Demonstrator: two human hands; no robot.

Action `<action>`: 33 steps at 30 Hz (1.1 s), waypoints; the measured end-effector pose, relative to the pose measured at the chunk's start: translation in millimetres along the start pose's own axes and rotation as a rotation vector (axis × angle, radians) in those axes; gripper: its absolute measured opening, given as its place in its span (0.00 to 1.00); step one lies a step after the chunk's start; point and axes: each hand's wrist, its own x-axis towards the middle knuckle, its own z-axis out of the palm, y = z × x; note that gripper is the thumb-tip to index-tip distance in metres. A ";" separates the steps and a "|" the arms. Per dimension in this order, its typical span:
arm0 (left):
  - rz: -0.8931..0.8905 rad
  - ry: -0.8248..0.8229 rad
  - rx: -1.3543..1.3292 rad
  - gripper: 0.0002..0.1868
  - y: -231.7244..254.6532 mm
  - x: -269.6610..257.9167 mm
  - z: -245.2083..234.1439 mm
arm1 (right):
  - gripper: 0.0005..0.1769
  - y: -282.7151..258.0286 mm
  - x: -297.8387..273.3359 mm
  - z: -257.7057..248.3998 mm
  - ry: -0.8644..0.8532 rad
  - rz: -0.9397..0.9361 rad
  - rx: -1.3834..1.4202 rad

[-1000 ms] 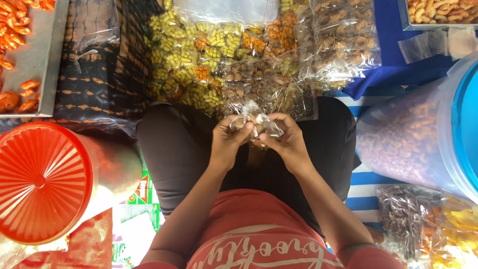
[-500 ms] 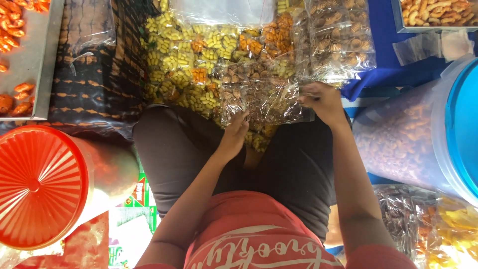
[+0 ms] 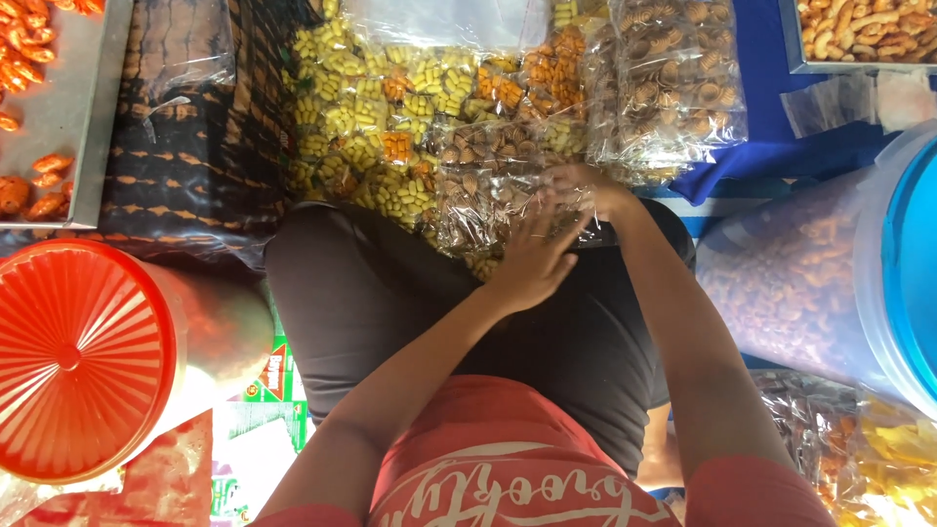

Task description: Manual packaging of various snacks into small plastic bags from a large pile on the floor.

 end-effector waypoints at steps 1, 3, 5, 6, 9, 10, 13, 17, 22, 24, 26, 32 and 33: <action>0.001 0.001 -0.001 0.32 -0.8 6.1 8.6 | 0.27 -0.7 6.3 2.0 0.000 0.000 -0.001; 0.041 -0.031 0.014 0.32 -2.0 18.1 26.4 | 0.27 -1.3 18.1 5.8 -0.112 0.084 0.105; 0.037 -0.027 -0.001 0.32 -1.4 26.7 39.7 | 0.28 65.5 42.7 -20.3 -0.086 0.040 0.078; 0.032 -0.021 -0.014 0.32 -0.9 30.8 46.6 | 0.29 99.2 54.4 -33.5 -0.061 -0.004 0.051; 0.086 0.036 -0.011 0.31 0.2 34.1 52.3 | 0.24 10.0 14.4 6.7 -0.113 -0.069 -0.021; 0.086 0.034 -0.012 0.31 -0.7 35.2 56.9 | 0.24 26.7 23.8 -1.2 -0.112 -0.068 -0.019; 0.104 0.078 -0.096 0.38 -3.5 38.4 63.7 | 0.27 55.8 46.1 -16.1 -0.147 -0.093 0.063; 0.153 0.079 -0.199 0.39 -3.9 38.6 47.6 | 0.23 43.1 42.3 -14.8 -0.121 -0.016 0.205; 0.094 0.243 -0.258 0.40 -39.3 32.6 32.1 | 0.22 -36.8 -41.3 10.3 0.139 0.046 0.278; -0.056 0.256 0.054 0.39 -54.3 28.1 14.5 | 0.31 -48.3 -58.7 9.9 0.263 0.113 0.111; -0.052 0.196 0.201 0.38 -79.6 28.6 22.8 | 0.41 -31.6 -68.5 5.3 0.307 0.096 0.029; 0.002 0.215 0.375 0.37 -96.4 44.5 30.7 | 0.35 -25.5 -100.1 53.6 0.590 -0.126 -0.330; 0.016 0.297 0.295 0.36 -94.4 48.9 28.3 | 0.33 -13.8 -103.6 61.4 0.773 -0.264 -0.547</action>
